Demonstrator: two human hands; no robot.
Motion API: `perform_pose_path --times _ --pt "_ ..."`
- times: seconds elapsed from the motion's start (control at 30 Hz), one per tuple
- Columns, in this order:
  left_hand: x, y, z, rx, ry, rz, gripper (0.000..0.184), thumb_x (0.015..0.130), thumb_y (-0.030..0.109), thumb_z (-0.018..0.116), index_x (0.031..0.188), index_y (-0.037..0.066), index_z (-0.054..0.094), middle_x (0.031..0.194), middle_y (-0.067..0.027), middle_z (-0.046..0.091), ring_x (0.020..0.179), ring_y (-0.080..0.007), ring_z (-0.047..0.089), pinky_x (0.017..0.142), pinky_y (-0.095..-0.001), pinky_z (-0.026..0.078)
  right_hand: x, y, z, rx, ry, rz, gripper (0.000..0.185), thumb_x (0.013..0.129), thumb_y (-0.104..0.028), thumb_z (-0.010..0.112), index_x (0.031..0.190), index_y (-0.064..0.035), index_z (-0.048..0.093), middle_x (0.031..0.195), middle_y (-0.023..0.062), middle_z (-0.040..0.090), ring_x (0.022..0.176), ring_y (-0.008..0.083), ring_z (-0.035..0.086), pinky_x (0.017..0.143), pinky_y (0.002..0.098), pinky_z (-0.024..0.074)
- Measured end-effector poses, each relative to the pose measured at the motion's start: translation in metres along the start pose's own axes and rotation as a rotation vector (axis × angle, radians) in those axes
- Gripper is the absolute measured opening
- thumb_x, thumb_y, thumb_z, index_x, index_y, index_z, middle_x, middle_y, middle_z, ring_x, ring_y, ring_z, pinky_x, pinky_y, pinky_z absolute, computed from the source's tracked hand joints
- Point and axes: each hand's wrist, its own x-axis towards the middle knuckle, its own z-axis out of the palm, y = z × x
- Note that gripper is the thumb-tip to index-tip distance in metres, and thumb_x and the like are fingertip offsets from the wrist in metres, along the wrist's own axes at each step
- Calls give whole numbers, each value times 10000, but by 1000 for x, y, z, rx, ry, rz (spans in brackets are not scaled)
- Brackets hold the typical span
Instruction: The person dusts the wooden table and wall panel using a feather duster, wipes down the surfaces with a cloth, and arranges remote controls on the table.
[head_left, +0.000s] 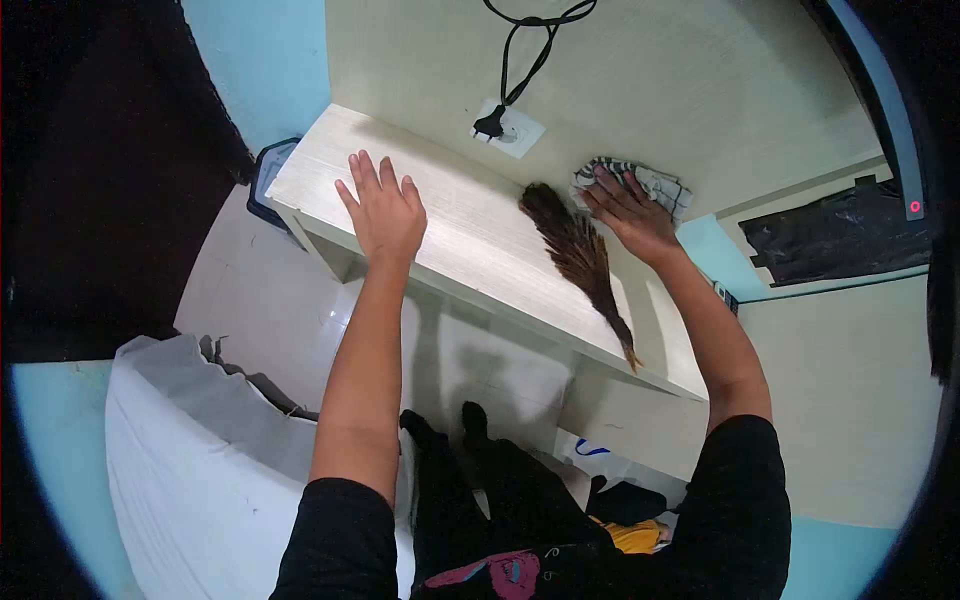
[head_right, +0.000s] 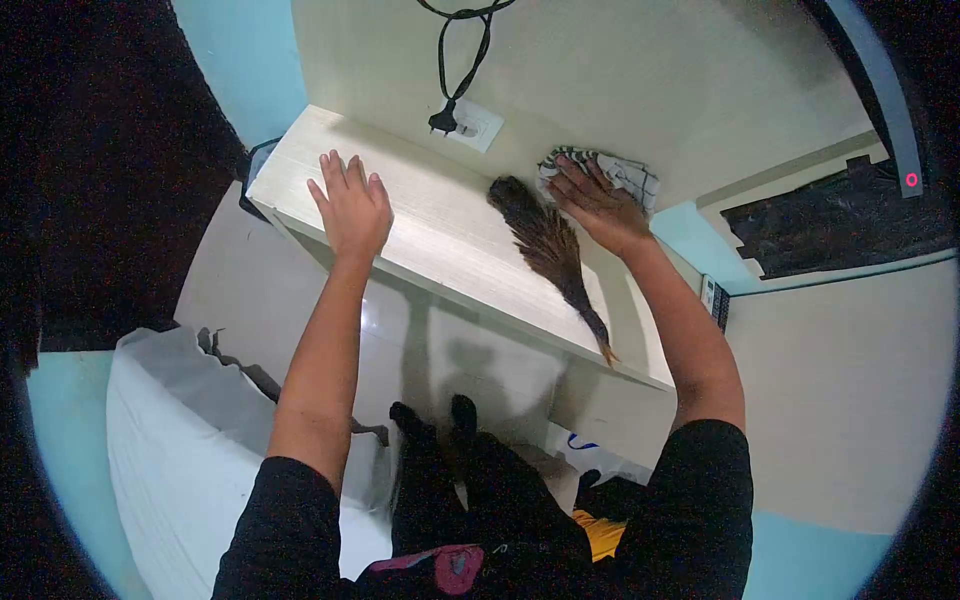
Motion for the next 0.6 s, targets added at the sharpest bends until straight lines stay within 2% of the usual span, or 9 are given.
perform_pose_path --times 0.1,0.2,0.3,0.4,0.43,0.47,0.53,0.6 --pt "1 4 -1 4 0 -4 527 1031 318 409 1441 2 505 1610 -216 325 1548 -334 191 1246 -570 98 0 2 1 -92 56 -41 607 952 -137 478 1542 -209 354 1664 51 257 1540 231 238 1275 433 263" --pt "1 4 0 20 8 -10 526 1028 315 408 1441 4 508 1612 -205 328 1548 -322 196 1248 -563 102 0 1 6 -32 9 4 602 958 -142 467 1546 -213 354 1672 55 238 1540 249 242 1271 436 267" --pt "1 6 0 24 8 -9 524 1029 311 408 1441 3 506 1607 -208 336 1546 -323 204 1248 -559 108 6 -3 3 -57 66 -45 570 958 -128 461 1524 -164 397 1645 76 299 1520 285 292 1266 460 259" --pt "0 7 -3 18 4 -11 521 1031 308 406 1440 2 505 1604 -211 340 1544 -325 209 1249 -555 110 32 -26 -7 62 192 -157 538 940 -127 486 1477 -109 457 1588 97 393 1481 311 365 1265 470 246" --pt "0 7 -4 15 4 -10 519 1032 307 405 1440 1 504 1603 -212 341 1544 -326 210 1249 -553 111 47 -41 -23 86 250 -172 515 930 -137 499 1441 -73 486 1518 110 480 1442 317 425 1254 466 257" --pt "1 7 -4 14 1 -12 519 1033 307 405 1439 0 504 1603 -214 341 1543 -326 211 1250 -552 111 63 -55 -23 63 372 -186 499 922 -146 513 1417 -78 508 1482 116 515 1425 309 450 1226 461 303" --pt "1 5 -3 11 -5 -13 517 1033 305 404 1437 -2 504 1601 -218 343 1543 -327 212 1250 -551 112 92 -80 -25 99 454 -228 451 907 -139 532 1345 -40 572 1410 117 579 1393 295 486 1165 441 381" --pt "1 4 -2 2 -10 -21 518 1034 305 403 1439 -4 501 1602 -218 342 1543 -327 212 1250 -551 113 120 -100 1 105 431 -81 416 890 -139 551 1281 -9 611 1359 114 614 1359 279 512 1118 414 423"
